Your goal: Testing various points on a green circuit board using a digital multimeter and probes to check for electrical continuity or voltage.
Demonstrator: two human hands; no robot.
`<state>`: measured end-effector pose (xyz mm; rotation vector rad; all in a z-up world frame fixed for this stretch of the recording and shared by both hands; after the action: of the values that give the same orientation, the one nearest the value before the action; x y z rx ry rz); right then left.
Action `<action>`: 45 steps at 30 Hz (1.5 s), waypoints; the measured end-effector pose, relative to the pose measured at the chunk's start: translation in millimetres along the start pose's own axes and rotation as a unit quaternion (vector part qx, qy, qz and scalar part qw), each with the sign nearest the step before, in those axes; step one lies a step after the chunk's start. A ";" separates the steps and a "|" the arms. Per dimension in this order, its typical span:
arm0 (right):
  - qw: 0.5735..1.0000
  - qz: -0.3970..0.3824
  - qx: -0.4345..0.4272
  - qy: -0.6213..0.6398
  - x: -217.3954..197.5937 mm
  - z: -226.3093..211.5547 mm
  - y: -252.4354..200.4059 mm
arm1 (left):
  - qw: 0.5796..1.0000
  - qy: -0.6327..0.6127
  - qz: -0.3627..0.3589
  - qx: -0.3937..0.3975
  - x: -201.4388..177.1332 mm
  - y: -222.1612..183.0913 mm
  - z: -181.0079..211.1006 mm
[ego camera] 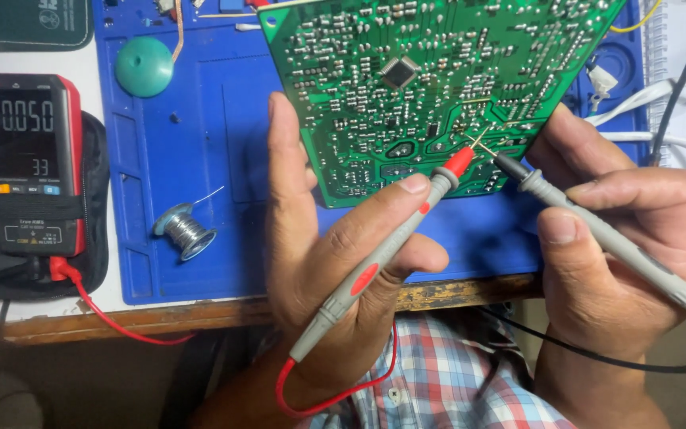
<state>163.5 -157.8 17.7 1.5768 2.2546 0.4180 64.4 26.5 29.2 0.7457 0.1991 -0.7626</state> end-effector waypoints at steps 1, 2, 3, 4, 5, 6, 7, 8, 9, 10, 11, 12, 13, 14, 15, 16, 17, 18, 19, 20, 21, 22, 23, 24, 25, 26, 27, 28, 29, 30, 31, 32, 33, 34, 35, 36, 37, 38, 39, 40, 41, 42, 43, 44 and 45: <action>1.000 0.000 0.000 0.000 -0.1 0.3 -0.6 | 1.000 0.000 0.000 0.000 -1.2 -0.1 -0.6; 1.000 0.002 0.000 -0.001 -0.5 0.7 -0.9 | 1.000 -0.007 -0.005 -0.002 -1.3 0.0 -1.5; 1.000 0.004 0.000 -0.002 -0.9 0.9 -1.0 | 1.000 -0.013 -0.010 -0.003 -1.5 0.2 -2.4; 1.000 0.003 -0.001 -0.002 -1.0 1.5 -2.1 | 1.000 -0.013 -0.009 -0.003 -2.3 0.3 -3.6; 1.000 0.010 0.003 -0.001 -2.1 2.8 -3.1 | 1.000 -0.020 -0.013 0.001 -2.3 0.5 -4.2; 1.000 0.016 0.007 0.000 -3.3 4.2 -4.0 | 0.999 -0.027 -0.016 0.005 -2.4 0.6 -4.7; 1.000 0.016 0.006 0.000 -3.7 5.0 -4.2 | 1.000 -0.027 -0.015 0.006 -2.0 1.2 -4.3; 1.000 0.022 0.010 -0.010 -5.2 6.2 -5.1 | 1.000 -0.023 -0.010 0.005 -2.4 1.3 -3.7; 0.999 0.029 0.014 -0.020 -6.7 7.5 -5.9 | 1.000 -0.019 -0.005 0.005 -2.8 1.4 -3.3; 0.999 0.028 0.014 -0.020 -6.2 6.6 -4.6 | 1.000 -0.019 -0.004 0.005 -3.1 1.5 -3.7; 1.000 0.017 0.009 -0.013 -4.2 4.9 -3.2 | 1.000 -0.024 -0.004 0.005 -3.4 1.5 -4.0; 1.000 0.006 0.003 -0.005 -2.3 3.1 -2.0 | 1.000 -0.029 -0.003 0.005 -3.5 1.7 -4.3; 1.000 0.005 0.003 -0.005 -2.6 3.6 -2.9 | 1.000 -0.029 -0.003 0.005 -3.7 1.5 -4.8; 1.000 0.009 0.006 -0.002 -3.4 4.5 -3.4 | 1.000 -0.028 -0.005 0.008 -3.6 1.7 -4.8; 1.000 0.012 0.009 0.002 -4.2 5.3 -3.8 | 1.000 -0.027 -0.006 0.011 -3.5 1.9 -4.8; 1.000 0.011 0.008 0.002 -4.2 5.7 -4.0 | 1.000 -0.027 -0.006 0.012 -4.3 2.0 -5.0; 1.000 0.015 0.010 0.000 -4.8 6.5 -4.2 | 0.999 -0.033 -0.012 0.008 -4.0 2.1 -5.8; 1.000 0.018 0.012 -0.003 -5.3 7.4 -4.5 | 0.999 -0.038 -0.017 0.005 -3.8 1.9 -6.6; 1.000 0.017 0.012 -0.002 -5.0 6.6 -3.7 | 0.999 -0.038 -0.017 0.005 -5.6 2.3 -6.2; 1.000 0.012 0.010 -0.003 -4.1 5.5 -3.2 | 0.999 -0.044 -0.027 0.000 -5.6 2.5 -6.5; 1.000 0.006 0.007 -0.004 -3.3 4.4 -2.8 | 0.998 -0.051 -0.037 -0.006 -5.4 2.6 -6.8; 1.000 0.006 0.007 -0.004 -3.1 4.0 -2.9 | 0.998 -0.051 -0.037 -0.005 -4.6 2.4 -7.7; 1.000 0.007 0.008 -0.003 -3.1 3.8 -2.9 | 0.998 -0.046 -0.034 0.001 -4.5 2.4 -7.7; 1.000 0.008 0.009 -0.003 -2.8 3.5 -2.7 | 0.999 -0.041 -0.031 0.007 -4.4 2.5 -7.7; 1.000 0.007 0.008 -0.003 -2.8 4.0 -2.5 | 0.999 -0.041 -0.030 0.008 -4.0 2.7 -7.7; 1.000 0.007 0.006 -0.004 -2.9 4.1 -2.5 | 0.999 -0.040 -0.028 0.005 -3.9 2.5 -8.1; 1.000 0.007 0.004 -0.005 -3.1 4.2 -2.6 | 0.999 -0.038 -0.025 0.003 -3.7 2.3 -8.4; 1.000 0.007 0.004 -0.005 -3.1 3.4 -2.7 | 0.999 -0.039 -0.025 0.003 -3.8 2.2 -8.7; 1.000 0.007 0.010 -0.003 -3.2 3.7 -2.6 | 0.999 -0.046 -0.026 0.003 -3.5 2.1 -8.8; 1.000 0.007 0.015 -0.001 -3.3 4.0 -2.6 | 0.998 -0.054 -0.027 0.004 -3.4 2.1 -9.0; 1.000 0.007 0.015 -0.001 -3.0 4.6 -2.4 | 0.998 -0.054 -0.027 0.004 -2.7 2.1 -9.1; 1.000 0.009 0.009 -0.003 -3.0 4.2 -2.5 | 0.998 -0.051 -0.023 0.004 -2.7 1.8 -9.2; 1.000 0.010 0.002 -0.005 -3.0 3.9 -2.7 | 0.999 -0.047 -0.019 0.004 -2.7 1.4 -9.3; 1.000 0.010 0.002 -0.005 -2.7 3.0 -2.5 | 0.999 -0.047 -0.019 0.004 -2.5 1.6 -9.2; 1.000 0.008 0.004 -0.005 -2.0 2.4 -2.3 | 0.998 -0.052 -0.019 0.003 -2.4 1.8 -9.0; 1.000 0.006 0.005 -0.005 -1.3 1.8 -2.0 | 0.998 -0.058 -0.019 0.003 -2.2 2.0 -8.9; 1.000 0.006 0.005 -0.005 -1.1 1.3 -1.9 | 0.998 -0.058 -0.019 0.003 -1.9 2.1 -8.6; 1.000 0.006 0.007 -0.004 -0.8 1.1 -1.8 | 0.998 -0.065 -0.017 0.002 -1.9 2.2 -8.5; 1.000 0.006 0.008 -0.003 -0.5 0.9 -1.8 | 0.997 -0.071 -0.016 0.000 -1.9 2.3 -8.4; 1.000 0.006 0.008 -0.003 -0.9 1.5 -2.4 | 0.997 -0.071 -0.016 0.000 -1.8 2.1 -8.7; 1.000 0.009 0.010 -0.005 -1.6 2.2 -2.9 | 0.997 -0.074 -0.015 0.002 -1.8 1.9 -8.7; 1.000 0.012 0.011 -0.006 -2.4 3.0 -3.4 | 0.997 -0.076 -0.015 0.005 -1.8 1.7 -8.6; 1.000 0.012 0.011 -0.006 -2.7 3.4 -3.5 | 0.997 -0.076 -0.015 0.005 -1.8 1.6 -8.7; 1.000 0.012 0.011 -0.005 -3.0 3.8 -3.7 | 0.996 -0.082 -0.016 0.005 -1.6 1.5 -8.9; 1.000 0.011 0.011 -0.004 -3.2 4.2 -3.8 | 0.996 -0.088 -0.017 0.005 -1.5 1.4 -9.1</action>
<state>163.3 -162.0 12.7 1.6138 2.2453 0.3944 65.2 34.2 24.0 0.6819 0.0492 -0.8566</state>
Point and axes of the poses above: each hand's wrist, its own y-axis towards the middle knuckle, its own x-axis out of the palm, z = x × y, the point moved 8 cm from there along y, towards the middle knuckle, and after that the axes turned 4 degrees about x, right-handed, at the moved point
